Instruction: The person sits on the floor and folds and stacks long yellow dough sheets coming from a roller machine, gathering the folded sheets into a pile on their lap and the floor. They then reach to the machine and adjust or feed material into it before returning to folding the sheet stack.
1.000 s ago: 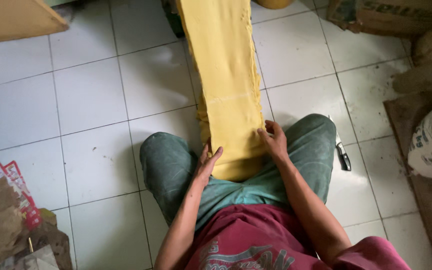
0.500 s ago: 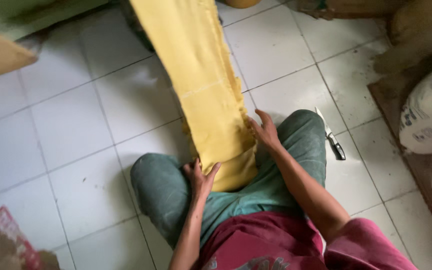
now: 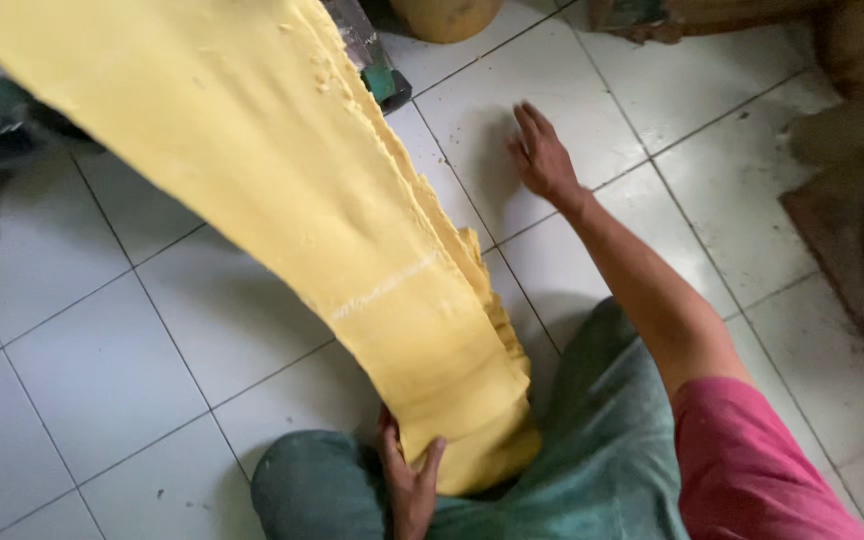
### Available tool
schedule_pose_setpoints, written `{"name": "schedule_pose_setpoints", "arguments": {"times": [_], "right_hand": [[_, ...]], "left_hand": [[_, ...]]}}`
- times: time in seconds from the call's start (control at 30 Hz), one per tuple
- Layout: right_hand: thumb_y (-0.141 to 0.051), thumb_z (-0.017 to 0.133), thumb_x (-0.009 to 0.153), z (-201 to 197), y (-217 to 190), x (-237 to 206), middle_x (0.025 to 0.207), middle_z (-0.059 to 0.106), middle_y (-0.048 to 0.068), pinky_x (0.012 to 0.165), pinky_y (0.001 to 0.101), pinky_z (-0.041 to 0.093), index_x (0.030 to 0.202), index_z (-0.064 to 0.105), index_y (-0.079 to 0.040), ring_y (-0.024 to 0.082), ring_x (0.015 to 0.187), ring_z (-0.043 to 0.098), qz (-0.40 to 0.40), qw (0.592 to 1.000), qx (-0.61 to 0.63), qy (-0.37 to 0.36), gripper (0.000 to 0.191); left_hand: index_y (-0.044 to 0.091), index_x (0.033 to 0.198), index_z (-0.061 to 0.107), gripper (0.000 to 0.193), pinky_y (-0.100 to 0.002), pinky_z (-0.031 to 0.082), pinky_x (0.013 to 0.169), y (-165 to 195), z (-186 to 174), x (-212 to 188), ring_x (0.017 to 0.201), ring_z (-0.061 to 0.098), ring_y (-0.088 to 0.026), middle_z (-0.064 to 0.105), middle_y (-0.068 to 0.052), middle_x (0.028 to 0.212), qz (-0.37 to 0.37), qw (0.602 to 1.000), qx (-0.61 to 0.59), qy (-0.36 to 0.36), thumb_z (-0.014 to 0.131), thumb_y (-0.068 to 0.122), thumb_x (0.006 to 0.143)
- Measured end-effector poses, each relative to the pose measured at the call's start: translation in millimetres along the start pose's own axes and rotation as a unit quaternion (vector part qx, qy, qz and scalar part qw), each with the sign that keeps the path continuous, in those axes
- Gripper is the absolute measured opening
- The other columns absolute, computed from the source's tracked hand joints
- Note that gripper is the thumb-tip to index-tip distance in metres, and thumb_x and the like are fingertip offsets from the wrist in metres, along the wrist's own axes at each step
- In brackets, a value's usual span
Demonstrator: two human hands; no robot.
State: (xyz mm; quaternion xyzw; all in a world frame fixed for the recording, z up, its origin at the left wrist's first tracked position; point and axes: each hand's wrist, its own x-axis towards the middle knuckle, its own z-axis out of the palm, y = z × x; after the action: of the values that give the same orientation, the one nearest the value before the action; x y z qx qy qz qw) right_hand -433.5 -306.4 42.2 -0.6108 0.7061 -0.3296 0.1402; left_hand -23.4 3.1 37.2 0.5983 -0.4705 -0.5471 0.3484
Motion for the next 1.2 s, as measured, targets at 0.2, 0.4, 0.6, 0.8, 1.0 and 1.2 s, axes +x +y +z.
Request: {"name": "schedule_pose_setpoints", "arguments": {"times": [0.2,0.4,0.6,0.8,1.0,1.2], "right_hand": [[-0.034,0.053,0.112,51,25,105,0.167,0.031,0.025,0.125,0.0491,0.031,0.161,0.035,0.000,0.042,0.153,0.030,-0.072,0.997,-0.038,-0.007,0.063],[-0.048,0.033,0.112,85,14,92,0.172,0.020,0.020,0.130,0.0495,0.013,0.163,0.028,0.000,0.035,0.160,0.016,-0.152,0.976,-0.084,-0.133,0.070],[-0.042,0.036,0.109,60,-24,-26,0.170,0.028,0.011,0.128,0.0476,0.018,0.160,0.035,-0.010,0.031,0.157,0.018,-0.124,0.925,0.130,-0.335,0.061],[-0.036,0.042,0.111,36,-34,-91,0.163,0.043,0.015,0.123,0.0492,0.032,0.163,0.037,-0.011,0.034,0.149,0.042,-0.075,0.970,0.090,-0.215,0.058],[-0.032,0.046,0.110,51,-73,-112,0.163,0.042,0.019,0.122,0.0418,0.037,0.160,0.034,-0.007,0.034,0.151,0.042,0.051,0.968,0.195,-0.147,0.057],[-0.006,0.053,0.102,36,-118,-147,0.168,0.029,0.026,0.123,0.0458,0.034,0.163,0.029,-0.002,0.044,0.154,0.032,-0.082,0.995,0.049,0.023,0.066]], "left_hand": [[0.003,0.156,0.022,0.101,-0.043,0.042,0.109,-83,-12,-7,0.135,0.050,-0.029,0.046,-0.018,0.150,-0.068,0.997,-0.040,0.015,0.079,0.001,0.073],[0.003,0.148,0.043,0.090,-0.045,0.044,0.108,-124,-30,-16,0.130,0.055,-0.032,0.054,-0.020,0.145,-0.171,0.981,0.062,0.068,0.084,0.009,0.068],[0.002,0.148,0.047,0.074,-0.043,0.041,0.111,-39,-12,-4,0.134,0.050,-0.033,0.047,-0.019,0.151,-0.022,0.998,0.057,0.027,0.078,0.015,0.082],[0.003,0.148,0.047,0.065,-0.040,0.042,0.107,25,-10,5,0.134,0.049,-0.028,0.046,-0.015,0.151,-0.016,1.000,0.012,0.021,0.070,0.013,0.088],[0.000,0.133,0.064,0.046,-0.035,0.049,0.101,13,-10,9,0.114,0.066,-0.022,0.073,-0.010,0.124,-0.037,0.994,-0.099,0.012,0.071,0.020,0.092],[-0.007,0.128,0.064,0.056,-0.032,0.050,0.089,28,-17,22,0.103,0.064,-0.016,0.072,-0.007,0.115,-0.123,0.932,-0.277,-0.198,0.080,0.030,0.089]]}}
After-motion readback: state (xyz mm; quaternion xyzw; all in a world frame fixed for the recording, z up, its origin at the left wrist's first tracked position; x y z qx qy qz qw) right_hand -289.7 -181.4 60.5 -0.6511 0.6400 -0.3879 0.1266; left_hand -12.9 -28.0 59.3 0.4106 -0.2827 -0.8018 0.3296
